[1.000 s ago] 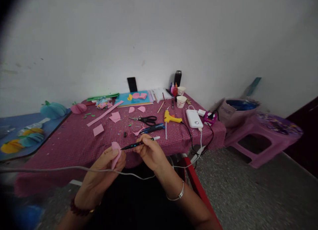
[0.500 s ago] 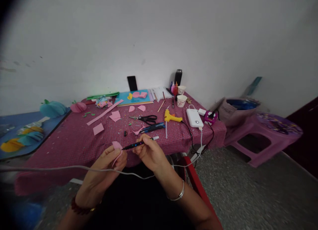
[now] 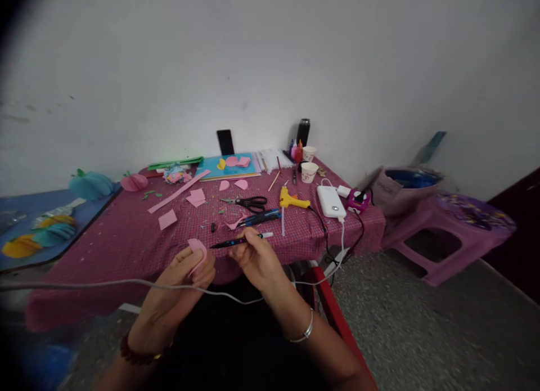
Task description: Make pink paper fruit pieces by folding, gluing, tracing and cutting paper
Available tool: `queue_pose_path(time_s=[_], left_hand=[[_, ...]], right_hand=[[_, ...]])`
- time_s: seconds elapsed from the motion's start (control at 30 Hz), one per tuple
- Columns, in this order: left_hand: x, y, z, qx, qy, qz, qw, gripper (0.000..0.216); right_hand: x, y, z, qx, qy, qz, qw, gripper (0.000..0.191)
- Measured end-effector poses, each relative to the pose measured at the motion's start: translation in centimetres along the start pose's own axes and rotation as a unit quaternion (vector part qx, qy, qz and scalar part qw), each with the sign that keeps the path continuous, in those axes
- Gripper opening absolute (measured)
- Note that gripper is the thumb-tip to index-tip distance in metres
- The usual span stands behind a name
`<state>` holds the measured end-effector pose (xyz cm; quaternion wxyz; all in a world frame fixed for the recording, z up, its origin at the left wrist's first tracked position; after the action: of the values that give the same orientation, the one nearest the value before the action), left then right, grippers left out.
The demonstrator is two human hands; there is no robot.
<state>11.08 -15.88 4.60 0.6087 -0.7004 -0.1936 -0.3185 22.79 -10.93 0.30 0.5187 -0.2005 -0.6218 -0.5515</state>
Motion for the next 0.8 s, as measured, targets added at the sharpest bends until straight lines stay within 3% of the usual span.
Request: queue_pose_path(time_s=[0.4, 0.8], left_hand=[[-0.27, 0.00, 0.23, 0.025, -0.005, -0.026, 0.999, 0.025], [-0.26, -0.17, 0.21, 0.039, -0.021, 0.002, 0.999, 0.027]], right_hand=[[0.40, -0.01, -0.05, -0.003, 0.049, 0.003, 0.999, 0.012], [-0.17, 0.03, 0.13, -0.040, 0.017, -0.022, 0.999, 0.013]])
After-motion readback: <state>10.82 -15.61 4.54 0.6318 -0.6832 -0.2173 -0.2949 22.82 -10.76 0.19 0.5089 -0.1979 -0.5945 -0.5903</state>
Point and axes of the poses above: each hand's wrist, its own z-axis towards the middle knuckle, its own x-axis out of the palm, y = z × x, the point moved 4 cm from there along z, towards the middle knuckle, and after that the axes turned 6 degrees about y, right-handed, at the moved point
